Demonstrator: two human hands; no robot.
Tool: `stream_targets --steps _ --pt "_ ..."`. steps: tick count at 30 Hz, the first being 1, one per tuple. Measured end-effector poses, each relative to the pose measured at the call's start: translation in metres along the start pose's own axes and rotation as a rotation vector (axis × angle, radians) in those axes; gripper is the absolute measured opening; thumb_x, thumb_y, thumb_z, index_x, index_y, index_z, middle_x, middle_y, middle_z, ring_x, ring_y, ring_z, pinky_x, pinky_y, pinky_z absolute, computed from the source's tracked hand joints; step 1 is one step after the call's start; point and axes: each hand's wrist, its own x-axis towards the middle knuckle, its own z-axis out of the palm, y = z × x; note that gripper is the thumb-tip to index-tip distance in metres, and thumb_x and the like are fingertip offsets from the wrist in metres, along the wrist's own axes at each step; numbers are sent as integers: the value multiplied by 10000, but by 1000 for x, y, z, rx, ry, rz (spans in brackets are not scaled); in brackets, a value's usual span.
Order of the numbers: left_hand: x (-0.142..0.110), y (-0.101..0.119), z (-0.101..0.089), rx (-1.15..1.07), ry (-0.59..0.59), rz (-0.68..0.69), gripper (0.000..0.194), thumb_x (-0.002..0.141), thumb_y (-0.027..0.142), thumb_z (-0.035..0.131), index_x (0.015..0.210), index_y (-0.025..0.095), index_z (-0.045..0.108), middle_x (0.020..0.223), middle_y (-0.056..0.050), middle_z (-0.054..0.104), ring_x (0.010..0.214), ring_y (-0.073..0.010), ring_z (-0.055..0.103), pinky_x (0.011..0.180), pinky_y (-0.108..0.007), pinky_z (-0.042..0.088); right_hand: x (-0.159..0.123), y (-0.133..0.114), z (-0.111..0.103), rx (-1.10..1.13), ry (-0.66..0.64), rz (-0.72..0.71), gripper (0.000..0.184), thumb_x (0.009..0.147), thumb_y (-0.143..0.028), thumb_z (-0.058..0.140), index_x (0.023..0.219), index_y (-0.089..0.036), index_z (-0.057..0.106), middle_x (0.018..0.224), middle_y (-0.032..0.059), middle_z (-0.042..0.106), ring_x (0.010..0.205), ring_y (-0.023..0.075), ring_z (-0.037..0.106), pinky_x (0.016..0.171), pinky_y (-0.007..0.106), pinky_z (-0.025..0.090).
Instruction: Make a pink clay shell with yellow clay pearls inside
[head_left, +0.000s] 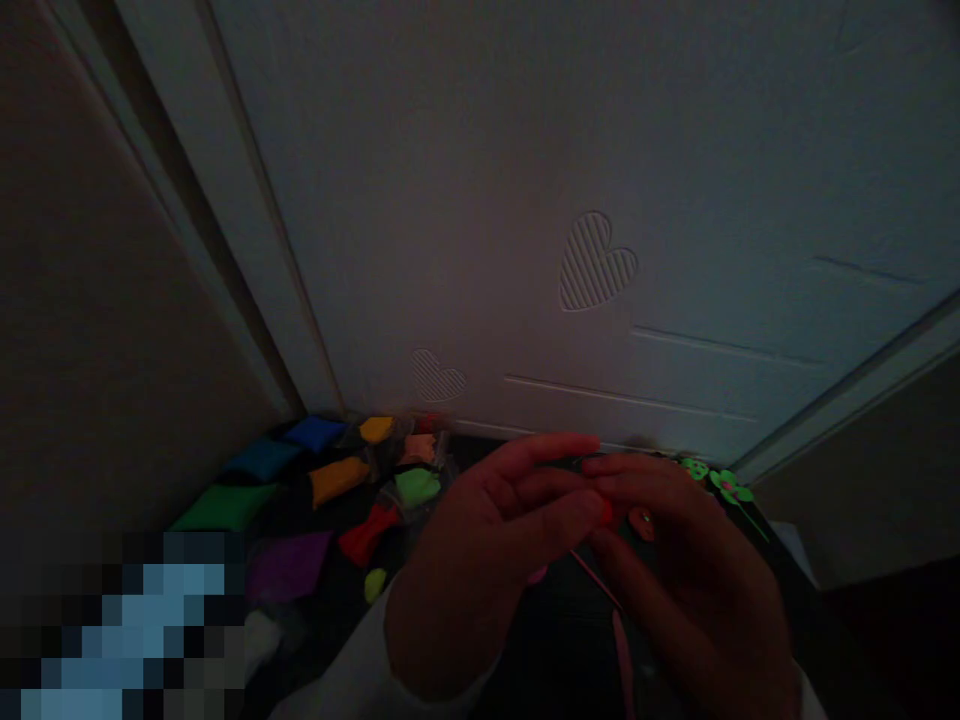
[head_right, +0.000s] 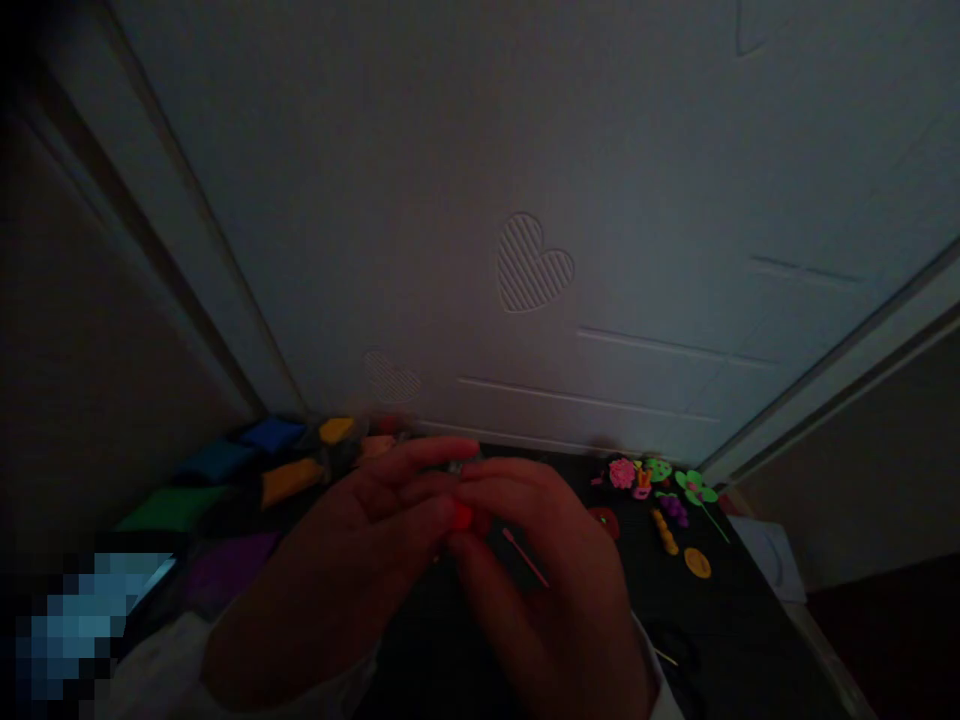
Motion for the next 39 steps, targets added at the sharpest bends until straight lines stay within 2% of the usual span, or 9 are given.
stream_targets --steps 5,8,11,14,23,27,29,35,39 --pt "3 -1 5 -179 -46 13 307 583 109 761 856 212 666 735 19 669 635 -56 604 599 -142 474 1 -2 2 -6 16 -40 294 763 -122 598 1036 -223 551 1053 -20 588 1009 60 530 885 124 427" --pt "3 1 6 -220 -37 -25 306 590 102 754 866 199 663 728 10 678 623 -62 615 586 -143 490 0 -3 2 -37 12 -38 300 768 -126 597 1048 -226 554 1057 -19 578 1000 58 530 886 122 422" --pt "3 4 2 -183 35 -27 219 689 127 685 890 212 662 739 -1 698 625 -74 642 579 -143 508 -2 -3 2 -66 45 6 395 770 -145 602 1141 -248 513 1120 -16 548 1049 73 503 900 147 416" --pt "4 8 0 -190 89 58 188 746 120 628 897 223 668 801 -13 712 697 -88 664 661 -166 532 -4 -3 2 -85 83 51 377 787 -158 577 1145 -259 515 1160 -13 531 1090 97 479 926 190 398" --pt "6 9 1 -251 231 201 218 553 123 773 734 189 673 673 41 645 581 -54 605 574 -129 513 -5 -1 0 -25 137 107 311 791 -118 548 1073 -250 557 1129 11 551 1065 128 504 903 259 419" --pt "7 13 1 -298 373 285 20 702 120 653 687 133 656 743 2 658 616 -63 607 597 -146 528 -1 -2 18 44 76 110 271 791 -121 535 1040 -223 567 1075 22 588 1019 121 533 899 255 424" --pt "8 16 1 -344 430 302 145 795 108 533 711 122 650 744 -9 652 607 -59 604 586 -147 526 1 -2 28 50 11 137 257 796 -134 523 1037 -208 572 1040 33 604 975 126 552 857 262 448" --pt "8 21 -1 -346 388 278 207 851 137 449 816 127 652 705 -13 631 605 -64 599 562 -149 520 3 0 27 38 73 247 211 806 -155 513 1002 -196 580 934 21 625 854 117 569 784 258 462" --pt "8 14 1 -298 319 217 126 800 143 540 771 120 661 700 -22 657 609 -81 611 572 -171 528 3 3 15 35 103 242 206 807 -166 520 999 -210 582 945 20 612 876 128 561 787 278 457"
